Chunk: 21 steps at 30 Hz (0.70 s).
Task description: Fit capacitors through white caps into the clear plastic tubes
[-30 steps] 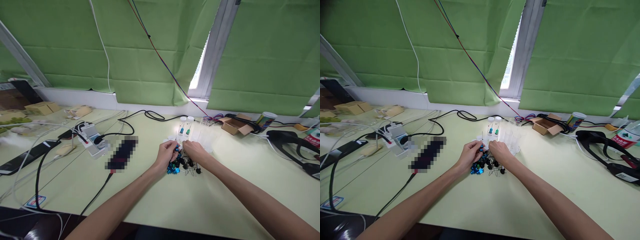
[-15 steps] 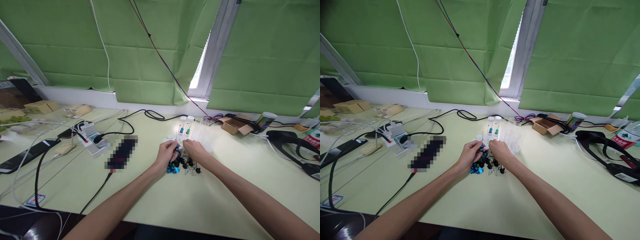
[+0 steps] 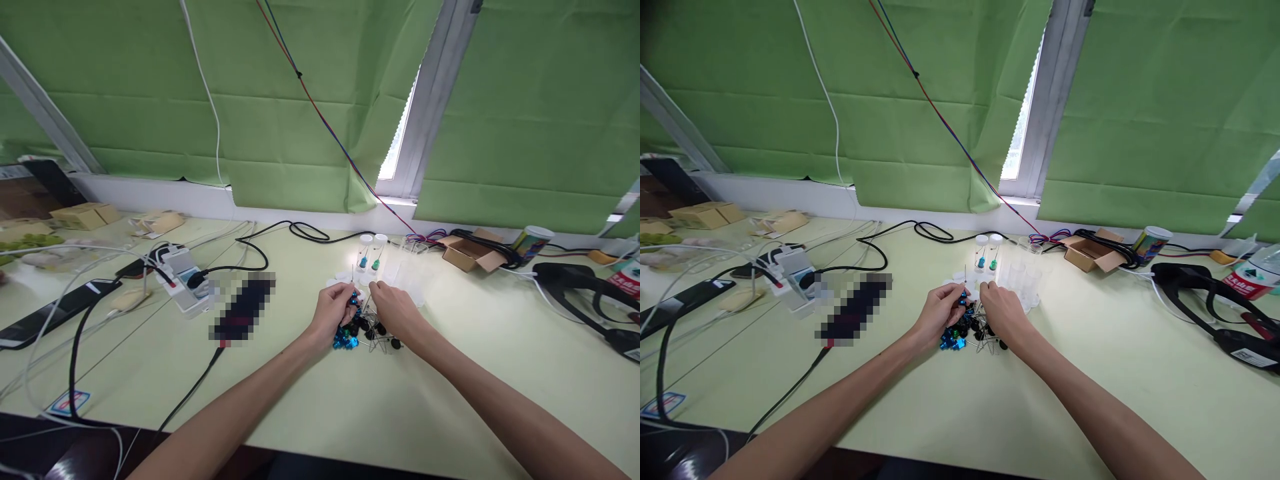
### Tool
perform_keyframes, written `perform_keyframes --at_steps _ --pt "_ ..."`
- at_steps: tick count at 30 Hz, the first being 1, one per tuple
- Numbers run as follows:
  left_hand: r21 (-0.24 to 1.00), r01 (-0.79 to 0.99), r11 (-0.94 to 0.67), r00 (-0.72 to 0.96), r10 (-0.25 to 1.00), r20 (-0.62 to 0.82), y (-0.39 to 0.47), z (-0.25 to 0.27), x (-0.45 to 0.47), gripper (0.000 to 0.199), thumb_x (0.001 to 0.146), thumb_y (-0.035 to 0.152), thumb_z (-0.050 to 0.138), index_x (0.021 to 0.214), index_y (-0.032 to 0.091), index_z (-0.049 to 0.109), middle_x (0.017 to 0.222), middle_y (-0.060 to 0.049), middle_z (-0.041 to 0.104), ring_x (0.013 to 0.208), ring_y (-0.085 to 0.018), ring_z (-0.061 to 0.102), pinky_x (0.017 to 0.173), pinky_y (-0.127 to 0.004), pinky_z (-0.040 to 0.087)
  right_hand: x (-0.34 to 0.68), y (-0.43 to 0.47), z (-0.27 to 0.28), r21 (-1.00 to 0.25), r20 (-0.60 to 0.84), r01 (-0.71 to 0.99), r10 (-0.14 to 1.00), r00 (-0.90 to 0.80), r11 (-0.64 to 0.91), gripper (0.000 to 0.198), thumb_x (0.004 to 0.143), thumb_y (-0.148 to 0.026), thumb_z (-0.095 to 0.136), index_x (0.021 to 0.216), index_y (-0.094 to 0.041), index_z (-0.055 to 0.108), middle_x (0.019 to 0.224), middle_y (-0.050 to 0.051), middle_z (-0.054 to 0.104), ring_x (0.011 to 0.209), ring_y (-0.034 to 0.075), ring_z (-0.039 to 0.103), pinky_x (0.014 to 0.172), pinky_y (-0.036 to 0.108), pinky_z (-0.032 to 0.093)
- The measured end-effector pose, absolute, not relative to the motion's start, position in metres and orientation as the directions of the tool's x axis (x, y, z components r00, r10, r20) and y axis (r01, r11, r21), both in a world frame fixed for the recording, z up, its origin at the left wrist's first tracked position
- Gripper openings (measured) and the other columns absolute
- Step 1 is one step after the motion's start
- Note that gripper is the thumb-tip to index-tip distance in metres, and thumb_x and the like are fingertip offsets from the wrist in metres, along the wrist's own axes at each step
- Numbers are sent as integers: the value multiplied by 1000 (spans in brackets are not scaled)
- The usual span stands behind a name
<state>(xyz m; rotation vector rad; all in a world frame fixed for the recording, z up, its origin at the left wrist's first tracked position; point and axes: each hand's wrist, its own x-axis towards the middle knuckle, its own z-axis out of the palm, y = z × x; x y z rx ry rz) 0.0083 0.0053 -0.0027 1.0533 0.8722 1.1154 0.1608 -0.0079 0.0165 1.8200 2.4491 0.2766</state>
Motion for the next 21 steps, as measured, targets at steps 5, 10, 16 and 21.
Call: perform_keyframes --at_steps 5,10,16,21 --pt "957 -266 116 227 972 -54 5 -2 9 35 74 47 71 71 14 61 63 0 56 38 -3 38 36 -18 17 162 -18 10 69 233 983 956 -180 168 20 83 3 48 94 -14 52 85 6 59 67 18 63 47 27 27" --pt "952 -270 142 225 971 -80 3 0 8 36 72 47 73 70 14 62 63 -1 55 38 -3 38 36 -19 17 167 -22 -1 -53 485 974 859 -167 219 19 97 -9 38 86 -16 51 81 5 58 56 14 51 47 25 29" --pt "950 -269 155 253 964 -86 1 1 6 34 73 46 72 71 13 63 65 -1 56 36 -1 36 36 -19 16 168 -23 -8 -225 765 849 627 -150 477 17 100 -14 38 87 -18 49 75 3 54 58 12 48 51 23 37" --pt "950 -269 159 281 956 -80 -1 4 7 31 74 42 71 69 13 61 66 -1 57 34 -1 35 36 -20 15 163 -27 -8 -329 854 723 518 -47 607 10 98 -12 44 92 -19 49 83 4 56 66 12 51 53 22 43"
